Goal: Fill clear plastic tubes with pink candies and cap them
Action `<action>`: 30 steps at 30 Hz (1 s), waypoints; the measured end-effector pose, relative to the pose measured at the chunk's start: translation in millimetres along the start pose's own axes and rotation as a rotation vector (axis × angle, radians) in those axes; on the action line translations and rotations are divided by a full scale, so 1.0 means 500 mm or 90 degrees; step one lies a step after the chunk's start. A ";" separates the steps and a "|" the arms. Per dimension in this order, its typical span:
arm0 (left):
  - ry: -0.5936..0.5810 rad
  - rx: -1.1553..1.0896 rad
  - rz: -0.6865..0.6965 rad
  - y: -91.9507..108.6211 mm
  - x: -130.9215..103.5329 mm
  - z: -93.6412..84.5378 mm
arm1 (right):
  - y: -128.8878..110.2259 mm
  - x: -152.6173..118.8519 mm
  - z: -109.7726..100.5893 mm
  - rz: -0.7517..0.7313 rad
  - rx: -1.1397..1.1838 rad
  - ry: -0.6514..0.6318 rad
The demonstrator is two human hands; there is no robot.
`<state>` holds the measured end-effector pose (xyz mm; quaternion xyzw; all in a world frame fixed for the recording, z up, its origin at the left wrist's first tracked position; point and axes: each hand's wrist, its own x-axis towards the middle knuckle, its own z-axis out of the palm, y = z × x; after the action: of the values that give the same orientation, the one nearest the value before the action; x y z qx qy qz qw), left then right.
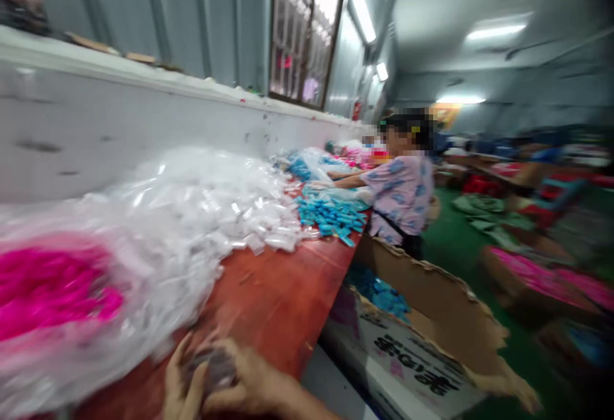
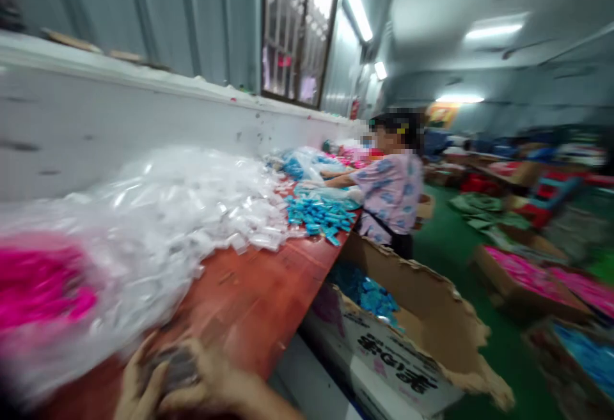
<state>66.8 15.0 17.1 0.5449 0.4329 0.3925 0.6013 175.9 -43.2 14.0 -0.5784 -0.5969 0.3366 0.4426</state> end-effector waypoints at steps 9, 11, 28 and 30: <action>-0.191 0.075 0.104 -0.036 0.007 -0.047 | 0.062 0.039 0.006 -0.077 -0.183 -0.084; -0.227 0.110 0.157 -0.038 0.007 -0.054 | 0.068 0.043 0.002 -0.078 -0.173 -0.095; -0.277 0.222 0.228 -0.054 0.014 -0.075 | 0.082 0.055 0.005 -0.216 -0.370 -0.168; -0.273 0.204 0.228 -0.057 0.015 -0.075 | 0.084 0.054 0.011 -0.195 -0.320 -0.133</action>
<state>33.5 31.1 -13.1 0.7705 0.2499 0.2950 0.5069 188.9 -11.4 -23.0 -0.5353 -0.7839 0.1655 0.2675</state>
